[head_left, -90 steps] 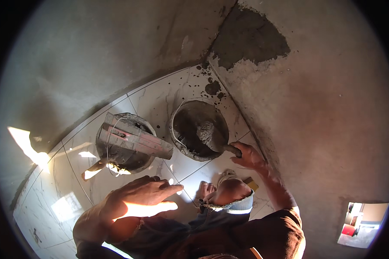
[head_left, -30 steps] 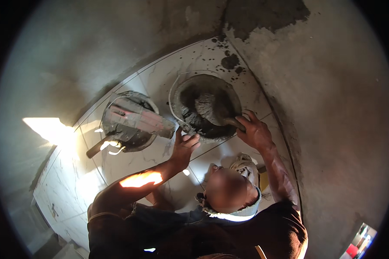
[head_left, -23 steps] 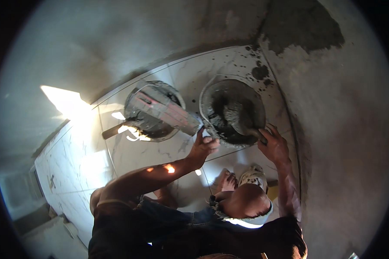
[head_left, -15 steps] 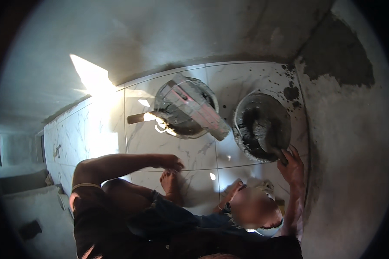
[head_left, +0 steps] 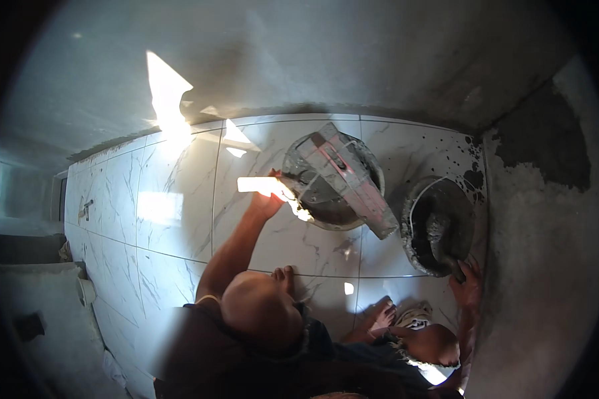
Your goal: The person applies plaster to the corner of a room using a trowel, taking the material from a bucket and smoothing it against the wall.
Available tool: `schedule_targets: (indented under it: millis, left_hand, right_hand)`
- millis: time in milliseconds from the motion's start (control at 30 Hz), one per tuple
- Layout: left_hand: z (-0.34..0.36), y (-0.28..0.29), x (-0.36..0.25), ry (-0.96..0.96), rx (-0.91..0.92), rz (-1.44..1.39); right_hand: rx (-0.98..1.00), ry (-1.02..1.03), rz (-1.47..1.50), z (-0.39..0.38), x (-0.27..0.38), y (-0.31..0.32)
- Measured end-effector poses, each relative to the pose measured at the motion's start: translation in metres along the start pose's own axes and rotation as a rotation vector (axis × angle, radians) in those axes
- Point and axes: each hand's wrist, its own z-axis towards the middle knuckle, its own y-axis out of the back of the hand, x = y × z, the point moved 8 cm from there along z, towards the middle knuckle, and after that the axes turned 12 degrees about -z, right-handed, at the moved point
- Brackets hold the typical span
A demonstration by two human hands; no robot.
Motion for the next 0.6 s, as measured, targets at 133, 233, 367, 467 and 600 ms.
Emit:
schedule_targets:
  millis: [133,233,367,467,600]
  left_hand:
    - [0.013,-0.004,-0.001,0.032,0.075,-0.065]
    - [0.022,-0.004,0.002,-0.049,-0.039,-0.107]
    - [0.004,0.008,-0.019,-0.216,0.242,0.023]
    - [-0.018,0.024,-0.047,-0.291,-0.096,0.010]
    - [-0.079,0.036,-0.098,-0.251,-0.175,0.074]
  right_hand:
    - [-0.012,-0.012,-0.075,-0.002,-0.003,-0.004]
    - [0.033,-0.097,-0.088,-0.009,-0.019,-0.009]
    - [0.062,-0.161,0.000,-0.004,-0.036,-0.025]
    - [0.045,-0.141,-0.044,-0.004,-0.025,-0.013]
    - [0.116,-0.104,-0.030,0.005,-0.009,-0.011]
